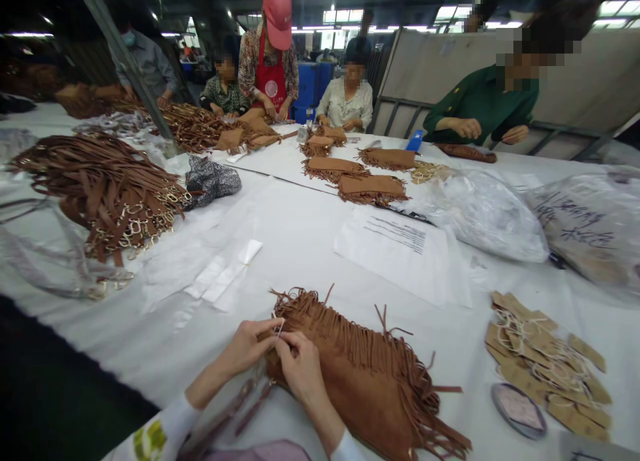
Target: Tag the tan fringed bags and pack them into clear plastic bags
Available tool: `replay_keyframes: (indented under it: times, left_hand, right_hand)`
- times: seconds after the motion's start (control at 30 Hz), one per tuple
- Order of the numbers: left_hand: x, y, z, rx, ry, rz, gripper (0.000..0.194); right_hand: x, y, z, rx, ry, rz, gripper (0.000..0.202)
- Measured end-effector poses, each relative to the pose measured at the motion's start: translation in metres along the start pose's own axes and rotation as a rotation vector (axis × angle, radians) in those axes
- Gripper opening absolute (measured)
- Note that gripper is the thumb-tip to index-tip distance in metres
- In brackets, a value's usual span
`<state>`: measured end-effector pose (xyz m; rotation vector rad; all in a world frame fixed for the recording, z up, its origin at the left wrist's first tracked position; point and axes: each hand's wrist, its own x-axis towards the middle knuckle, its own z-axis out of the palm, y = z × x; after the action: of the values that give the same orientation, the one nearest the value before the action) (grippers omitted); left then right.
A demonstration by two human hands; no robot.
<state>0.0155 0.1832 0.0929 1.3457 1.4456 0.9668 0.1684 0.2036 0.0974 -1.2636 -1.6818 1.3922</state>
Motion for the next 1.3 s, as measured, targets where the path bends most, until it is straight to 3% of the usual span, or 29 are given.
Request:
replay_keyframes:
  times: [0.13, 0.2, 0.27, 0.33, 0.37, 0.43, 0.57, 0.6, 0.67, 0.73, 0.83, 0.93, 1.07, 1.17, 1.3]
  left_hand:
    - [0.009, 0.025, -0.011, 0.111, -0.199, 0.163, 0.029]
    - [0.015, 0.026, -0.021, 0.137, -0.197, 0.141, 0.032]
    - [0.019, 0.015, -0.037, 0.153, -0.053, 0.064, 0.031]
    - [0.019, -0.004, -0.056, 0.212, 0.187, -0.019, 0.029]
    - [0.017, -0.014, -0.067, 0.255, 0.281, -0.051, 0.028]
    - [0.007, -0.031, -0.085, 0.331, 0.361, -0.074, 0.027]
    - [-0.026, -0.041, -0.098, 0.47, 0.4, 0.055, 0.027]
    - [-0.035, -0.039, -0.095, 0.495, 0.402, 0.068, 0.027]
    - [-0.049, -0.035, -0.081, 0.51, 0.348, 0.002, 0.028]
    - [-0.059, -0.033, -0.061, 0.496, 0.211, -0.124, 0.034]
    - [-0.064, -0.034, -0.028, 0.427, -0.003, -0.209, 0.042]
    - [-0.059, -0.035, -0.004, 0.246, -0.118, -0.29, 0.048]
    - [-0.048, -0.024, 0.018, -0.165, -0.229, -0.512, 0.053]
    - [-0.038, -0.01, 0.032, -0.457, -0.174, -0.562, 0.038]
    - [-0.031, 0.002, 0.033, -0.787, 0.014, -0.752, 0.024]
  right_hand:
    - [0.008, 0.005, -0.001, 0.021, 0.122, 0.016, 0.041]
    - [0.009, 0.01, 0.002, 0.093, 0.191, 0.067, 0.045]
    - [0.01, 0.013, 0.003, 0.19, 0.229, 0.168, 0.05]
    - [0.009, 0.013, -0.004, 0.278, 0.244, 0.26, 0.054]
    - [0.006, 0.013, -0.012, 0.313, 0.262, 0.282, 0.056]
    - [-0.007, 0.015, -0.04, 0.324, 0.345, 0.282, 0.061]
    - [-0.072, 0.043, -0.128, 0.032, 0.699, 0.382, 0.061]
    - [-0.094, 0.055, -0.15, -0.086, 0.799, 0.442, 0.059]
    - [-0.138, 0.077, -0.184, -0.31, 0.866, 0.555, 0.05]
    - [-0.172, 0.091, -0.197, -0.355, 0.775, 0.698, 0.047]
    - [-0.193, 0.093, -0.18, -0.305, 0.646, 0.626, 0.051]
    - [-0.182, 0.086, -0.157, -0.416, 0.659, 0.491, 0.045]
    - [-0.166, 0.083, -0.152, -0.471, 0.627, 0.435, 0.04]
    - [-0.17, 0.085, -0.155, -0.21, 0.613, 0.486, 0.037]
    - [-0.189, 0.081, -0.153, 0.542, 0.546, 0.611, 0.031]
